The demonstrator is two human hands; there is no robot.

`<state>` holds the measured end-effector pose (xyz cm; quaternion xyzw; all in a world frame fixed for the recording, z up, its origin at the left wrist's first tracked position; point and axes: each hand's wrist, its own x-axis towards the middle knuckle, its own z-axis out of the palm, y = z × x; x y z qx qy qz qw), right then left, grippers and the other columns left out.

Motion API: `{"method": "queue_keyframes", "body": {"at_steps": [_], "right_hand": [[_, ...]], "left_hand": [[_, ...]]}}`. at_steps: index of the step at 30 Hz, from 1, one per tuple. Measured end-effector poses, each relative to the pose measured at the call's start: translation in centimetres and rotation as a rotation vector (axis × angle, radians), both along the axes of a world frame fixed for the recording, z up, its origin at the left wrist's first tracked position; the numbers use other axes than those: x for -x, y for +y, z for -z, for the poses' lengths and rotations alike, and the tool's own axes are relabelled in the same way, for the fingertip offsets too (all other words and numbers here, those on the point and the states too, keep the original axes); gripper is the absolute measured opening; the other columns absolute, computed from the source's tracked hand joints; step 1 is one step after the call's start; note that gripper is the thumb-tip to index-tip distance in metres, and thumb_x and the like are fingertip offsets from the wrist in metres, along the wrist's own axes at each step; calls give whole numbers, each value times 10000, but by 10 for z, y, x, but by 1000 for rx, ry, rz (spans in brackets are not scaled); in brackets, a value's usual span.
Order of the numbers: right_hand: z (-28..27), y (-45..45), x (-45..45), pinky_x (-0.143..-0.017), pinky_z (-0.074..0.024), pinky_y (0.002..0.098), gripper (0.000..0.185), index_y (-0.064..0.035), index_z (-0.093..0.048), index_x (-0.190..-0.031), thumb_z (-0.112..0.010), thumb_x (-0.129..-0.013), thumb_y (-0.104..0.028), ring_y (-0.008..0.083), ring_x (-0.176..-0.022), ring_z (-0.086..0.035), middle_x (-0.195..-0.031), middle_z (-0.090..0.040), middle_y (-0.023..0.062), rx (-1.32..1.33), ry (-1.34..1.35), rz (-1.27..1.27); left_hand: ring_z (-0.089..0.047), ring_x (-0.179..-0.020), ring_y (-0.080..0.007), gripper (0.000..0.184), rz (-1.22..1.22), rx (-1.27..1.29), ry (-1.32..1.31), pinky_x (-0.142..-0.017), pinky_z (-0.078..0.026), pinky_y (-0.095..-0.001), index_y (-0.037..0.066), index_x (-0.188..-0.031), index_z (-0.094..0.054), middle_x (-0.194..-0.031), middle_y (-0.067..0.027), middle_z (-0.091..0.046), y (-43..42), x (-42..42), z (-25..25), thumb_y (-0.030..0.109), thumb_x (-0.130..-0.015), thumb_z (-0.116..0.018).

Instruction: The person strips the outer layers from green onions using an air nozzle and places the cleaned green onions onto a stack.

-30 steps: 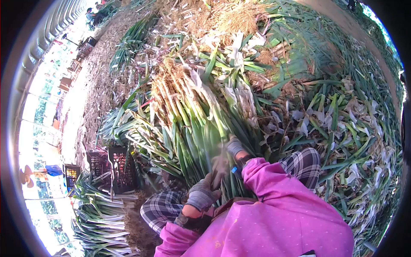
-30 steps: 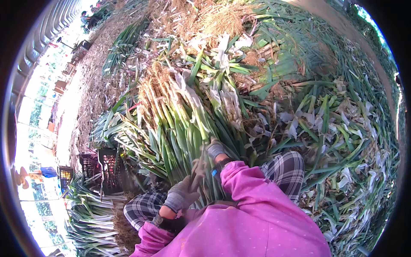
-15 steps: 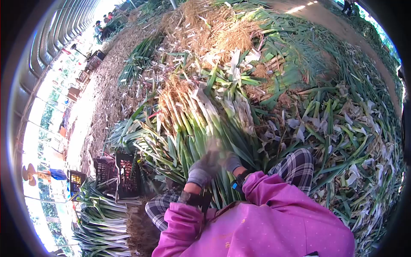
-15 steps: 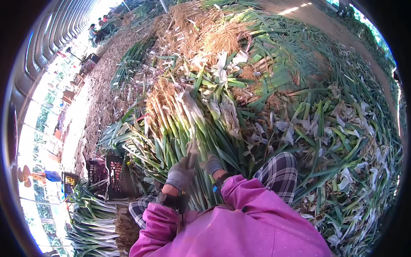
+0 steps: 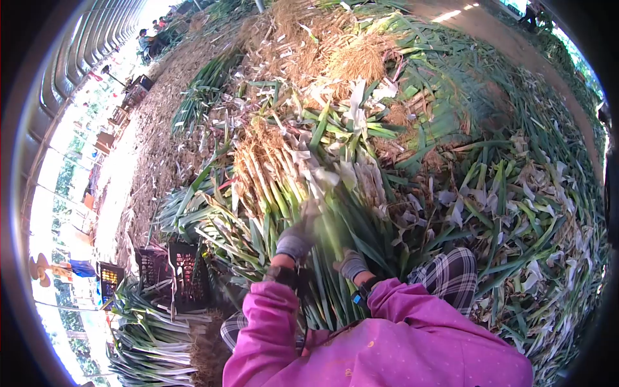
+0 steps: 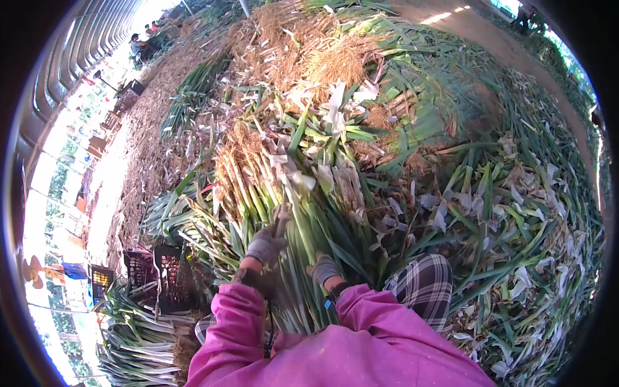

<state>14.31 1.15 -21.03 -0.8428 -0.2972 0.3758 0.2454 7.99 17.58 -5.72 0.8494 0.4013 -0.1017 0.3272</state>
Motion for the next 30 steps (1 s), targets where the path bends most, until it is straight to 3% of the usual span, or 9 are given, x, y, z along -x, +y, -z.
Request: {"method": "queue_keyframes", "body": {"at_steps": [2,5,12,18,20,22,24,27,30], "right_hand": [[-11,0,-6,-934,-404,381,713,24,-455,-1236,-672,-663,-340,372,-1096,-507,-1167,-527,260,24,66,-15],[-22,2,-12,-922,-415,387,678,-1,-453,-1234,-649,-682,-343,371,-1076,-518,-1155,-534,248,123,91,-39],[-18,3,-17,-909,-423,397,620,-29,-477,-1210,-632,-689,-328,361,-1072,-522,-1152,-535,244,203,175,-22],[19,-3,-27,-739,-505,365,509,-5,-557,-1065,-691,-645,-259,284,-820,-629,-912,-637,179,-39,245,177],[10,-1,-43,-581,-514,346,319,-27,-577,-919,-706,-647,-135,222,-626,-619,-734,-635,120,-312,702,531],[-19,-4,-65,-502,-501,331,216,-55,-558,-854,-680,-676,-38,193,-560,-601,-677,-618,96,-654,746,578],[-39,-2,-89,-511,-510,340,265,-70,-547,-932,-695,-713,-65,219,-562,-601,-741,-621,106,-878,654,539],[-112,5,-102,-524,-521,355,205,-54,-558,-927,-643,-767,-150,227,-555,-599,-713,-611,100,-743,865,692],[-62,15,-109,-522,-520,360,220,-44,-557,-933,-647,-750,-127,235,-552,-601,-697,-610,104,-604,835,483]], "left_hand": [[-599,-857,-390,506,123,46,122,-726,-497,-481,196,-1275,-327,-1180,-203,-502,20,-21,-18,220,-794,-481],[-606,-890,-355,587,316,-61,218,-747,-504,-439,160,-1305,-280,-1174,-214,-492,48,-38,-14,260,-785,-531],[-632,-832,-315,464,74,-12,190,-740,-492,-408,53,-1083,-561,-930,-200,-629,83,-54,28,339,-718,-557],[-607,-834,-372,452,269,-68,109,-737,-484,-485,131,-1213,-351,-873,-215,-610,24,-18,-18,295,-806,-457],[-609,-831,-336,418,30,-43,-34,-730,-481,-427,103,-1102,-457,-866,-186,-621,6,17,2,314,-753,-550],[-616,-774,-282,346,-297,24,-101,-695,-477,-365,71,-955,-561,-835,-144,-627,-9,45,21,267,-684,-650],[-609,-874,-333,546,-239,14,56,-755,-476,-392,108,-1162,-502,-950,-177,-624,-26,67,14,352,-699,-657],[-613,-851,-329,632,-194,42,-48,-746,-475,-383,55,-1226,-456,-921,-176,-626,-60,88,1,321,-700,-684],[-609,-863,-335,650,-45,150,32,-762,-472,-379,46,-1241,-429,-934,-189,-621,-78,86,-3,317,-705,-677]]}}
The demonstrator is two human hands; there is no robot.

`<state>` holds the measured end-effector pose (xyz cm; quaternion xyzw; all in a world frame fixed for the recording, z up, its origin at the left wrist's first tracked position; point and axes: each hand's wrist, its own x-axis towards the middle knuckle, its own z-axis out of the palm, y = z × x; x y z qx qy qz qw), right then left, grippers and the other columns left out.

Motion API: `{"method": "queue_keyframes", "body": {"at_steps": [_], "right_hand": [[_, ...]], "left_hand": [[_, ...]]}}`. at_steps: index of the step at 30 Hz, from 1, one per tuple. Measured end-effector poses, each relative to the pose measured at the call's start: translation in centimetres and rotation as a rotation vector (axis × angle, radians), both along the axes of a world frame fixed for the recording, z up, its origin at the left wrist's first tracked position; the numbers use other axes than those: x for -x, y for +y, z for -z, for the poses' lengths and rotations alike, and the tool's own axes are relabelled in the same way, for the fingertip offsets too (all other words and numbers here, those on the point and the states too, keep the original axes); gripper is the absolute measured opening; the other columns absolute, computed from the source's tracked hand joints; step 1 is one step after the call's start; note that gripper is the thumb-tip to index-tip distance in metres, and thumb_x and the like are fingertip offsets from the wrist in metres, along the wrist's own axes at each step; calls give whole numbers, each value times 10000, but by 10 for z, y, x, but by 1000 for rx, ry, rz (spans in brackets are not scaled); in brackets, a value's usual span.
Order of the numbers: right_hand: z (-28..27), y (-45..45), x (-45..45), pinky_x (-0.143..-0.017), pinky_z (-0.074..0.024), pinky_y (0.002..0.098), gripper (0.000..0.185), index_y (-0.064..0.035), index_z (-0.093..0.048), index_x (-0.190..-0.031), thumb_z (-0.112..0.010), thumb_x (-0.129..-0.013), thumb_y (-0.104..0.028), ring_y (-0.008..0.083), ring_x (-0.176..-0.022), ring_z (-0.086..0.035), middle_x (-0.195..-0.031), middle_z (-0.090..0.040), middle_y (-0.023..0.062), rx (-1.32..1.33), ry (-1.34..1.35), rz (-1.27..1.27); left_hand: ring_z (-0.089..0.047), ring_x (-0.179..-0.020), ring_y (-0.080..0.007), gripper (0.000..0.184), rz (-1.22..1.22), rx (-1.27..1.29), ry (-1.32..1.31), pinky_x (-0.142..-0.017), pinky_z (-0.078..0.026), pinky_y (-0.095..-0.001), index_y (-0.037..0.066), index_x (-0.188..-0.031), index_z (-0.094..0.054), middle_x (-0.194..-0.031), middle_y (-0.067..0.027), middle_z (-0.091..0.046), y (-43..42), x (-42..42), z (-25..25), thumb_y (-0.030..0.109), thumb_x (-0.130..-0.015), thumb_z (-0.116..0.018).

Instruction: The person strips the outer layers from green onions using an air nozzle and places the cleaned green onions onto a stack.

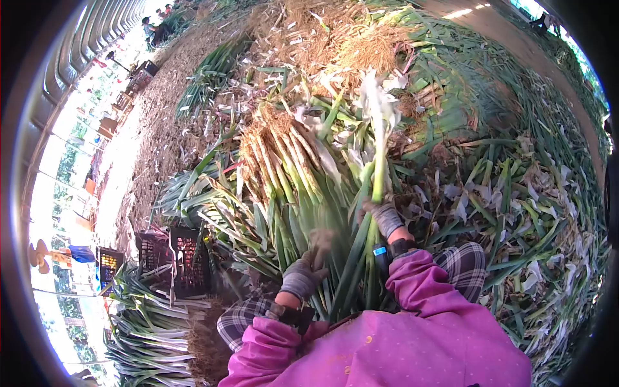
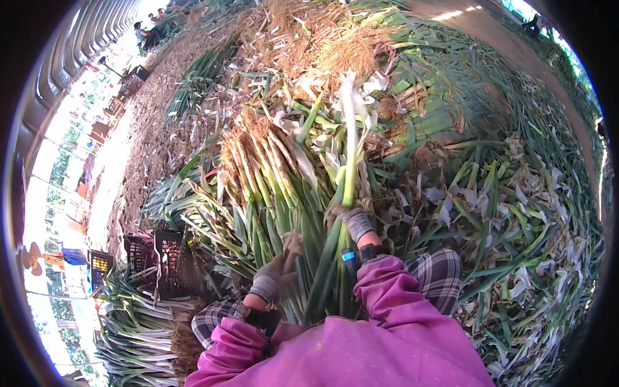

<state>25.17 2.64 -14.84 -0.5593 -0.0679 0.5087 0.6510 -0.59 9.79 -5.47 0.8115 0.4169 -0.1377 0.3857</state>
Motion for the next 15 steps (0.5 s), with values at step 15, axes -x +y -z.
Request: {"method": "queue_keyframes", "body": {"at_steps": [15], "right_hand": [[108,85,64,-832,-460,392,582,8,-564,-1056,-653,-653,-402,362,-937,-582,-1007,-589,258,535,-526,-337]], "left_hand": [[-565,-998,-357,734,-103,35,210,-830,-455,-384,130,-1352,-328,-1055,-214,-591,41,-20,4,382,-735,-636]]}}
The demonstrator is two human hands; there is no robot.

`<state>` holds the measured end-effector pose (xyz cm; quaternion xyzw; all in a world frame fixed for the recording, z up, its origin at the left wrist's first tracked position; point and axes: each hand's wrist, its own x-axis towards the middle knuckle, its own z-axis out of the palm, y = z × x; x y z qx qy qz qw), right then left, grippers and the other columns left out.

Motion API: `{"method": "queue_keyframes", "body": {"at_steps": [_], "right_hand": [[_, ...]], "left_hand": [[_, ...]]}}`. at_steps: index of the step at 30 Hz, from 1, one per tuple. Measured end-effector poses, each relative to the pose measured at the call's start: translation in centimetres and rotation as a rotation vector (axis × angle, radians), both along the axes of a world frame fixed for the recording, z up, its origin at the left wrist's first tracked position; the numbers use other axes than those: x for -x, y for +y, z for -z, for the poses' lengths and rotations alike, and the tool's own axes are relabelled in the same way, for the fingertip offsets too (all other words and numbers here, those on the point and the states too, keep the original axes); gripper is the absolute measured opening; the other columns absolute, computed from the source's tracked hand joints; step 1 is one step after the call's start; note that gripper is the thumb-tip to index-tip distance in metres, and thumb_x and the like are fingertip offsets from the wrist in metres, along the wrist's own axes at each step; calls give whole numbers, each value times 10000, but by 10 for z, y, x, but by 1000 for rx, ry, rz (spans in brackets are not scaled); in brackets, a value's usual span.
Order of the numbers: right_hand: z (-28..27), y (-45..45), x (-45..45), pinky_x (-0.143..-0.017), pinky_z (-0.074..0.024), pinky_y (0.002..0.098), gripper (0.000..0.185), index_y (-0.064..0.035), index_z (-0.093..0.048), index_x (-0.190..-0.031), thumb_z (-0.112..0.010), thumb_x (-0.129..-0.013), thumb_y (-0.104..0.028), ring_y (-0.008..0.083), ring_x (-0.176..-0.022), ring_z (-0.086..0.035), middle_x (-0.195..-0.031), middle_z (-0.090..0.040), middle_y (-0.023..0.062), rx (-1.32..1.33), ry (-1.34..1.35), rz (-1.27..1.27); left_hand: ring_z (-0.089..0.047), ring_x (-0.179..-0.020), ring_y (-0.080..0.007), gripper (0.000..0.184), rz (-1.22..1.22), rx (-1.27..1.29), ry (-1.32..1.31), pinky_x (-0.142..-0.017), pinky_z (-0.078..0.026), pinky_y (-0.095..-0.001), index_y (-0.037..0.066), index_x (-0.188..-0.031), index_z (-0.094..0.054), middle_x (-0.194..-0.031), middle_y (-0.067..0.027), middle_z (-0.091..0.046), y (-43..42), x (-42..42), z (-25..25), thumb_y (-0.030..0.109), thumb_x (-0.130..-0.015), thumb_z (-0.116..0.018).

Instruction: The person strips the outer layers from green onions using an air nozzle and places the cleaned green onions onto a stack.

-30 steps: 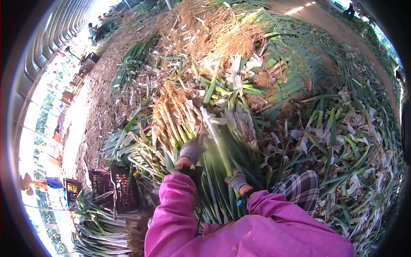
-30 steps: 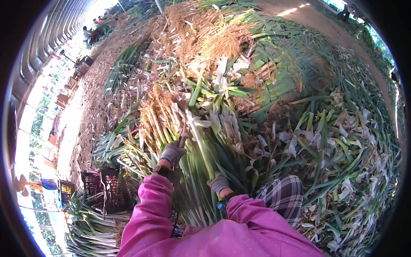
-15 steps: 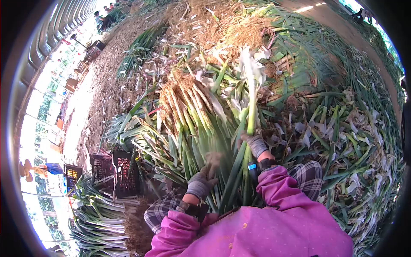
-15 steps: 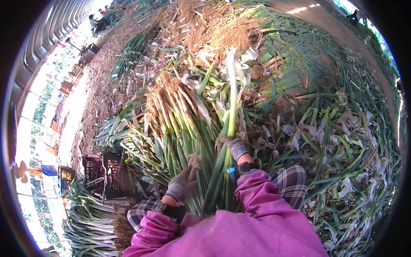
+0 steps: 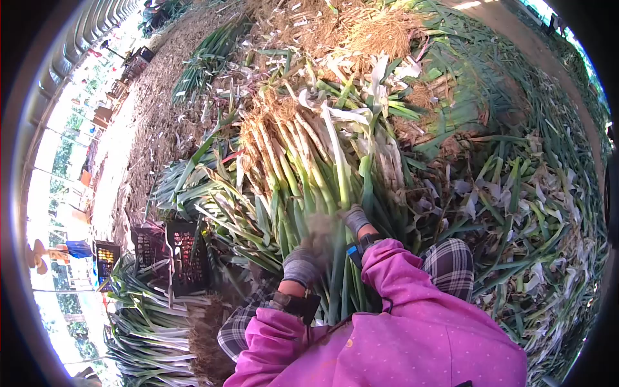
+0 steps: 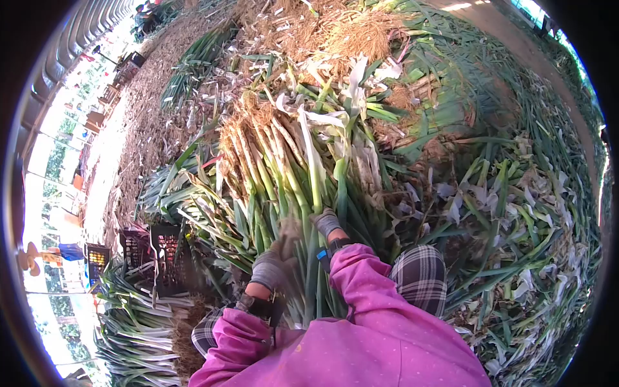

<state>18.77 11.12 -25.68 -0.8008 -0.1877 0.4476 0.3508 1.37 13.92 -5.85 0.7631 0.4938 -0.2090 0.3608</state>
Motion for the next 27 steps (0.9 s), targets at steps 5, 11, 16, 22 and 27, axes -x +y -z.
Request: {"method": "queue_keyframes", "body": {"at_steps": [5,11,16,22,27], "right_hand": [[44,12,20,-847,-452,395,616,6,-565,-1060,-674,-654,-444,355,-988,-573,-1030,-583,261,116,-87,-192],[11,3,41,-730,-486,390,546,28,-592,-966,-713,-616,-374,335,-819,-616,-892,-616,246,-109,-175,-1],[-33,-10,34,-796,-474,395,558,0,-563,-1043,-647,-639,-375,360,-891,-599,-965,-601,256,38,-209,-84],[1,-9,27,-821,-468,382,570,-44,-571,-1078,-666,-628,-380,329,-928,-597,-1007,-604,213,17,-84,-149],[83,-3,35,-830,-469,355,533,-92,-593,-1070,-677,-636,-390,300,-923,-602,-1000,-624,163,-101,-202,-129]], "left_hand": [[-603,-900,-352,669,70,-80,-129,-767,-471,-399,87,-1256,-427,-962,-210,-615,-12,25,0,387,-708,-665],[-591,-948,-350,696,124,47,30,-816,-462,-407,51,-1269,-393,-1013,-212,-606,-15,43,-14,404,-720,-636],[-600,-907,-355,602,35,-10,-24,-775,-471,-421,65,-1199,-445,-955,-198,-621,-18,41,-26,378,-725,-648],[-594,-903,-359,615,134,-95,-62,-779,-466,-413,98,-1230,-431,-963,-195,-615,2,13,-28,406,-733,-624],[-611,-865,-335,522,48,-200,-136,-768,-466,-397,92,-1098,-524,-897,-176,-632,56,-29,-10,396,-694,-654]]}}
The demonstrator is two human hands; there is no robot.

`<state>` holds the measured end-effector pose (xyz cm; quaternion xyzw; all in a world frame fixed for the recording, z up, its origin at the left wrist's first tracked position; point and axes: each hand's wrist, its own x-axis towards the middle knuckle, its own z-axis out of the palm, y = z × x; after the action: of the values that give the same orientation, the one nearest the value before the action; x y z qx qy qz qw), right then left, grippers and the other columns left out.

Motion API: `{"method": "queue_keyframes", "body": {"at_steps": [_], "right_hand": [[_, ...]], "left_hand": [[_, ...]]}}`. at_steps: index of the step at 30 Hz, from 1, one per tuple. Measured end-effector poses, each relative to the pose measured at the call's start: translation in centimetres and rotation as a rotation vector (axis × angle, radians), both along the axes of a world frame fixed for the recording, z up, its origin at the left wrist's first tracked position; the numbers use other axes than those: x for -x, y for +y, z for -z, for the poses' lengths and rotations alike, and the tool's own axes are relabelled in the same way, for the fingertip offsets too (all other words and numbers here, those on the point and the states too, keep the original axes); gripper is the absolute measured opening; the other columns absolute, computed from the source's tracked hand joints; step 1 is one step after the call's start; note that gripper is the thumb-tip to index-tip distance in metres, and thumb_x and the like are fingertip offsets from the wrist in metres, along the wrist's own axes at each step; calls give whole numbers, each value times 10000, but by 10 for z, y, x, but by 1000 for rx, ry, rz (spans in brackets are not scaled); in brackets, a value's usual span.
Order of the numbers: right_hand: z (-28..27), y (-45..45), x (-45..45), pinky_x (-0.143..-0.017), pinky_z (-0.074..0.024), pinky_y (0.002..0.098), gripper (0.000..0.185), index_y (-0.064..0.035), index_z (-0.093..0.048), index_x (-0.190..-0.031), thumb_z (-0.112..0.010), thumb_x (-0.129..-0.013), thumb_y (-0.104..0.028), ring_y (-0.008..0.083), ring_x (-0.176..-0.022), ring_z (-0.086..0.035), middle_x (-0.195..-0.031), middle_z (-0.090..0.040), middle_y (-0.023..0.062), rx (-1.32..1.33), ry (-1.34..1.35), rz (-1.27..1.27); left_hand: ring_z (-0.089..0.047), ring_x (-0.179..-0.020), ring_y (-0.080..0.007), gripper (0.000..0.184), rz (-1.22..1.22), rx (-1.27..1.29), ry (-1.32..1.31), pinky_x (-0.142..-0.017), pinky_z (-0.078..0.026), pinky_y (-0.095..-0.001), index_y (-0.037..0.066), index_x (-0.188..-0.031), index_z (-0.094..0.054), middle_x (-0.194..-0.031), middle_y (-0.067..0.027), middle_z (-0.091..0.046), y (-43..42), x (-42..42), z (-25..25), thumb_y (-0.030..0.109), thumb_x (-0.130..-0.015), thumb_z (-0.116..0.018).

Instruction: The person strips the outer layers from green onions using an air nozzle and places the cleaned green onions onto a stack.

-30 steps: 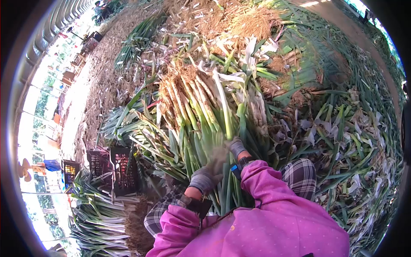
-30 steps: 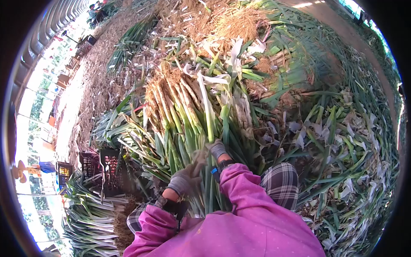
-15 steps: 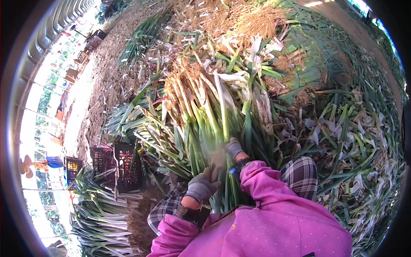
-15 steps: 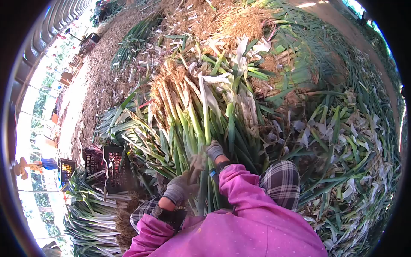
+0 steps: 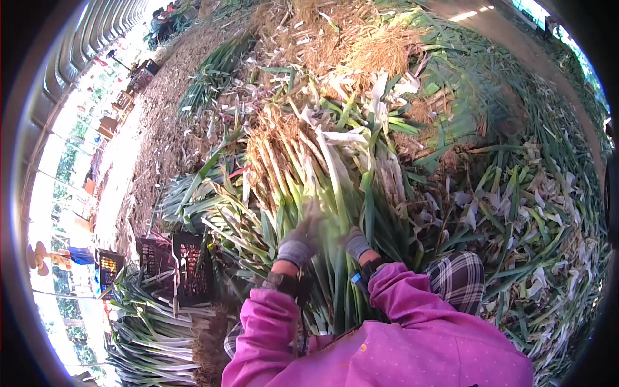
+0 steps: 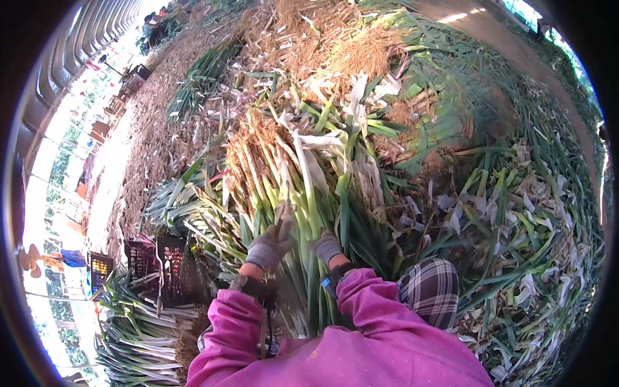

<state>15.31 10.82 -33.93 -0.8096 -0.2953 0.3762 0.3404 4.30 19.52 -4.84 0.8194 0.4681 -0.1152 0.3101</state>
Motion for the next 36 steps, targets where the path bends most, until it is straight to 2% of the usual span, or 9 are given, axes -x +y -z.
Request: {"method": "queue_keyframes", "body": {"at_steps": [6,8,12,20,22,23,28,33,36], "right_hand": [[-107,-18,-9,-811,-466,347,522,0,-580,-1018,-684,-663,-368,254,-880,-599,-948,-629,151,44,166,-14],[-109,-21,-11,-807,-467,340,521,11,-577,-1028,-703,-652,-327,248,-867,-600,-941,-631,150,85,68,0],[-11,-29,-7,-795,-471,326,509,19,-579,-1050,-731,-627,-220,222,-844,-595,-922,-638,123,-97,281,119],[-52,-69,-23,-787,-460,339,554,32,-556,-1092,-728,-631,-224,234,-839,-586,-932,-622,152,-54,303,25],[-85,-75,-25,-736,-475,332,472,11,-592,-1051,-712,-640,-190,203,-786,-588,-878,-634,116,-33,302,46],[-140,-74,-32,-730,-476,332,471,6,-593,-1049,-711,-640,-198,201,-783,-589,-870,-632,118,-17,372,75],[-207,-89,-36,-725,-491,347,485,5,-587,-1056,-710,-634,-201,235,-787,-609,-872,-634,141,-77,517,96],[-223,-126,-36,-725,-508,367,503,9,-578,-1067,-709,-627,-196,281,-794,-631,-883,-640,169,-266,716,122],[-227,-151,-40,-708,-523,379,477,10,-583,-1047,-699,-627,-181,300,-758,-642,-850,-643,170,-537,955,185]], "left_hand": [[-606,-914,-340,551,105,-101,9,-808,-459,-398,23,-1036,-554,-938,-198,-625,62,-45,-4,435,-682,-643],[-583,-960,-382,447,272,-57,156,-829,-466,-457,371,-1251,-334,-1110,-213,-541,83,-59,-4,322,-823,-454],[-643,-833,-286,540,95,-39,106,-792,-486,-378,13,-1129,-518,-945,-186,-638,133,-81,47,391,-744,-538],[-654,-710,-260,452,177,-65,214,-620,-542,-364,156,-1279,-398,-831,-150,-635,125,-96,18,233,-835,-442],[-645,-715,-262,447,246,62,326,-670,-562,-366,168,-1311,-317,-919,-163,-615,85,-80,-15,190,-870,-391],[-631,-825,-255,454,204,-23,192,-749,-494,-374,66,-1102,-541,-894,-145,-638,57,-62,-36,402,-800,-577],[-573,-1020,-249,598,195,191,201,-871,-457,-315,111,-1329,-358,-1194,-149,-532,-32,40,6,238,-807,-620],[-604,-945,-254,651,-144,346,-723,-813,-468,-339,86,-1317,-387,-1077,-168,-599,-102,93,36,261,-755,-666],[-612,-904,-258,677,-64,177,-571,-793,-469,-327,82,-1323,-379,-1033,-180,-608,-111,97,29,258,-741,-676]]}}
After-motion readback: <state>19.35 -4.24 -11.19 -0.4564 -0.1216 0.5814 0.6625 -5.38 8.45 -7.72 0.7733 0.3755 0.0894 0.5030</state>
